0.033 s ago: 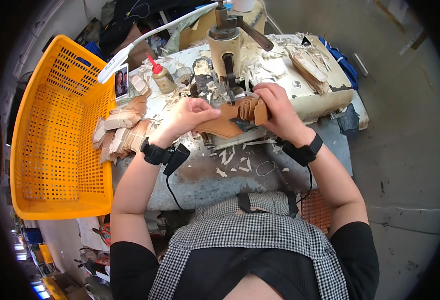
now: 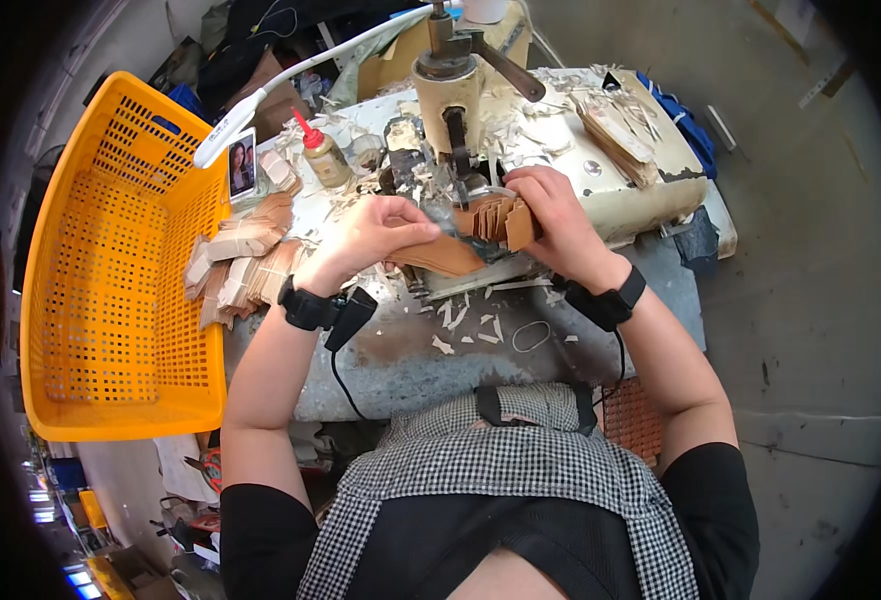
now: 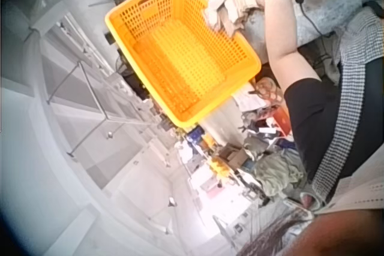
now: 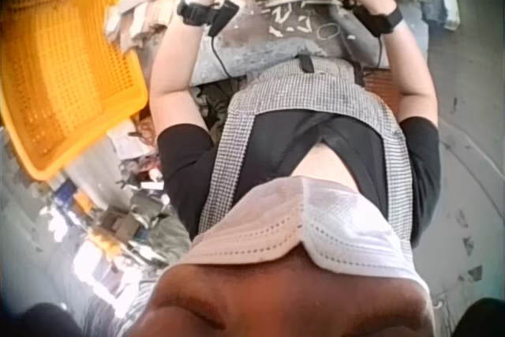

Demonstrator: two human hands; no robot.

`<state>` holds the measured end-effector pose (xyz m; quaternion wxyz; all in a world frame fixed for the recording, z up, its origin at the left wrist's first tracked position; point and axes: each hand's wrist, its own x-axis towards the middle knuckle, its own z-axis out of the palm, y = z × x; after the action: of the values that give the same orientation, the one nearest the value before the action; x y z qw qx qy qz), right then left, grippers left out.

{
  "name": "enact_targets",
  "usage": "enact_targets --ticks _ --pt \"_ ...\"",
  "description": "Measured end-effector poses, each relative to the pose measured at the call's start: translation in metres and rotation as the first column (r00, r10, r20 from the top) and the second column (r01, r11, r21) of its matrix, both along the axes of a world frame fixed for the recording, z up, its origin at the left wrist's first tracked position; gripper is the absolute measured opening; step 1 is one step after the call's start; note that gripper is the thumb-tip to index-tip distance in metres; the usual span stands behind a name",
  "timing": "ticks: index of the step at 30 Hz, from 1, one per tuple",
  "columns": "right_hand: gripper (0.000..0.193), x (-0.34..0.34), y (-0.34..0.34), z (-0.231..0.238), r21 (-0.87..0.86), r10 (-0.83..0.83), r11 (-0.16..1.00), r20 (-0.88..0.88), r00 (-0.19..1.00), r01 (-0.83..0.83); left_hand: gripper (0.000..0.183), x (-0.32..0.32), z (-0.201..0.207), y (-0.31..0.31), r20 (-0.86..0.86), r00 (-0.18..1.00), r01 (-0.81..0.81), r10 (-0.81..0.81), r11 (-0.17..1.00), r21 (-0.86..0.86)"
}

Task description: The recorder uses a skiving machine to thin the edges of leather pieces for shoe manufacturing.

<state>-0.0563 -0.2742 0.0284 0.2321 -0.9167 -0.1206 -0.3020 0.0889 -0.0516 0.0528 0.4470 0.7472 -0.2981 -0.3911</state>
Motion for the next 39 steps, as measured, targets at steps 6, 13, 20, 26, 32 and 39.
enact_targets --ticks 6,13,20,26,32,39 --pt "0.058 -0.01 -0.008 -0.015 0.153 -0.105 0.981 -0.091 0.99 0.118 0.025 0.007 0.008 0.014 -0.079 0.996 0.028 -0.027 1.0 0.013" --pt "0.059 -0.004 -0.005 -0.007 0.075 0.0 0.997 -0.04 0.999 0.003 0.029 0.001 0.005 0.0 0.143 0.984 -0.115 0.104 0.991 0.068" --pt "0.059 -0.007 -0.008 -0.007 0.031 -0.041 0.999 -0.101 0.994 0.045 0.024 0.007 -0.01 0.01 -0.114 0.993 0.022 -0.041 0.986 -0.165" --pt "0.064 -0.01 -0.005 -0.013 0.17 -0.093 0.981 -0.029 0.995 0.097 0.021 0.012 -0.004 0.019 -0.093 0.993 -0.086 0.077 0.992 -0.095" --pt "0.059 -0.007 -0.006 -0.008 0.13 -0.007 0.991 -0.035 0.999 0.011 0.021 0.006 -0.006 0.005 -0.03 0.981 -0.191 0.19 0.979 -0.069" --pt "0.049 -0.005 -0.001 0.002 -0.009 0.024 1.0 -0.026 0.999 -0.025 0.017 0.003 -0.005 0.003 -0.167 0.983 -0.099 0.074 0.985 -0.143"
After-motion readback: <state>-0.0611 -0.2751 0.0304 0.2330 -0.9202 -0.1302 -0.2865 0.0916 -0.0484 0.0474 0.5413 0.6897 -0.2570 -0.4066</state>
